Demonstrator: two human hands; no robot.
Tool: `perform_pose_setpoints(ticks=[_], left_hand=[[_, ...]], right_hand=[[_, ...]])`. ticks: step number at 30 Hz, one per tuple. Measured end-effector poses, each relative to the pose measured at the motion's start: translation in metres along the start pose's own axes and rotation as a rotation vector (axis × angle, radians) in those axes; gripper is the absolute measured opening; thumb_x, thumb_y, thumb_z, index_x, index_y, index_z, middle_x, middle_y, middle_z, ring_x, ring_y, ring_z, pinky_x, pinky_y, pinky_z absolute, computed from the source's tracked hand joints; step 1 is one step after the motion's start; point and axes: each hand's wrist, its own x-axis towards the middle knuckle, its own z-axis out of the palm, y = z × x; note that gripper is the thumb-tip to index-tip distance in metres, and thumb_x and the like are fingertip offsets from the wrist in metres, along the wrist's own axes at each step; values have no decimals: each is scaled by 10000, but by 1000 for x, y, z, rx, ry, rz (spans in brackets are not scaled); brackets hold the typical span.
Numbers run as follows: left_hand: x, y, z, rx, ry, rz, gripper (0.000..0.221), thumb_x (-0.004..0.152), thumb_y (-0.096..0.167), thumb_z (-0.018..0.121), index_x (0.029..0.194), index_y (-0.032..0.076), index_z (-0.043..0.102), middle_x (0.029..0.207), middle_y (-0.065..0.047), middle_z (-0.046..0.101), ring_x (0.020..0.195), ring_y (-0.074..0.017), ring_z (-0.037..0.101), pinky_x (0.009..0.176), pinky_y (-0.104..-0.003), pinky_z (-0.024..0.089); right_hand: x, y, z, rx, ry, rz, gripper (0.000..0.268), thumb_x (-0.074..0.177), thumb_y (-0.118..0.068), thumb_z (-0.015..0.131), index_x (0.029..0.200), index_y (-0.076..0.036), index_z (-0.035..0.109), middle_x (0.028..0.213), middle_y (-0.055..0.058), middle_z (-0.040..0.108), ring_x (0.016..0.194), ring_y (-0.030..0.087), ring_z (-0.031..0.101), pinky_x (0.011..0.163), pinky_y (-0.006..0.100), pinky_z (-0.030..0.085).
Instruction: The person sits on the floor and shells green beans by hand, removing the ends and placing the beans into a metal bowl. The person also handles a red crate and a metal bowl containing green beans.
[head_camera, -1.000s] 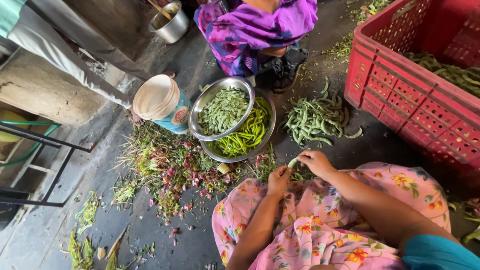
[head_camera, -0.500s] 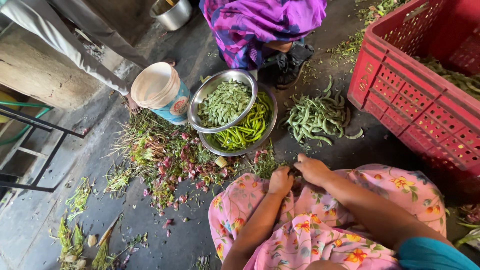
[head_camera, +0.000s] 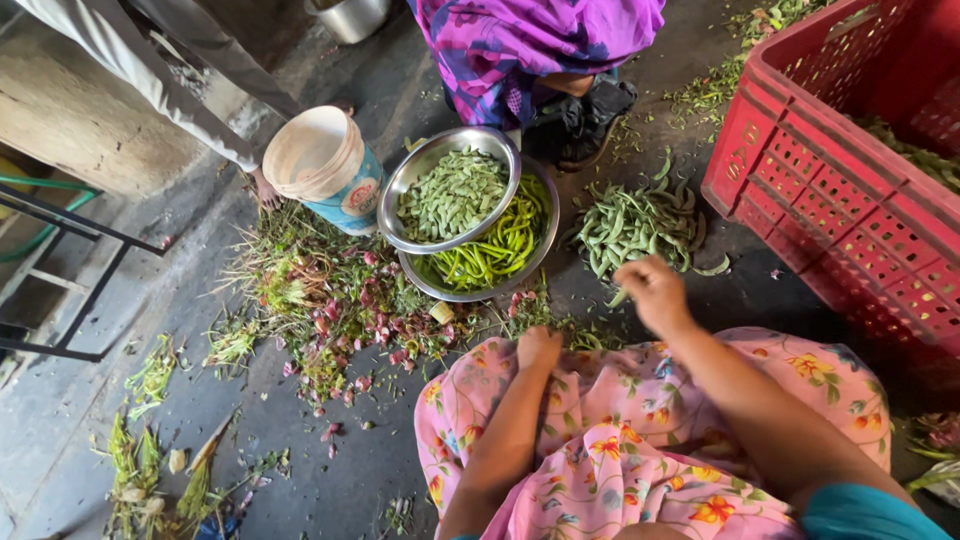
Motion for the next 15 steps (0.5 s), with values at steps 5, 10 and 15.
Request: perform_pose_setpoints(ticks=[5, 10, 15], left_hand=[[-7, 21, -22, -48, -65, 67, 518, 908, 540, 661, 967, 34, 752, 975, -238, 712, 868, -423, 700, 769, -497, 560], [-28, 41, -23, -401, -210, 299, 387, 925, 390, 683, 1069, 33, 722, 983, -259, 732, 891, -379, 723, 779, -443, 564], [-26, 33, -11, -409, -202, 283, 250, 983, 246, 633, 1003, 1, 683, 975, -229, 725, 898, -390, 710, 784, -470, 556]], right_hand=[[2, 22, -20, -213, -224, 330, 196, 890, -258, 769, 988, -90, 789, 850, 77, 739, 731, 145, 661, 709, 310, 519], [-27, 33, 30, -86, -393, 244, 223, 858, -237, 791, 960, -44, 749, 857, 88, 761, 771, 141, 644, 733, 321, 520], [-27, 42, 32, -251, -477, 218, 239, 842, -202, 803, 968, -34, 691, 872, 127, 742, 780, 232, 688, 768, 369, 545]])
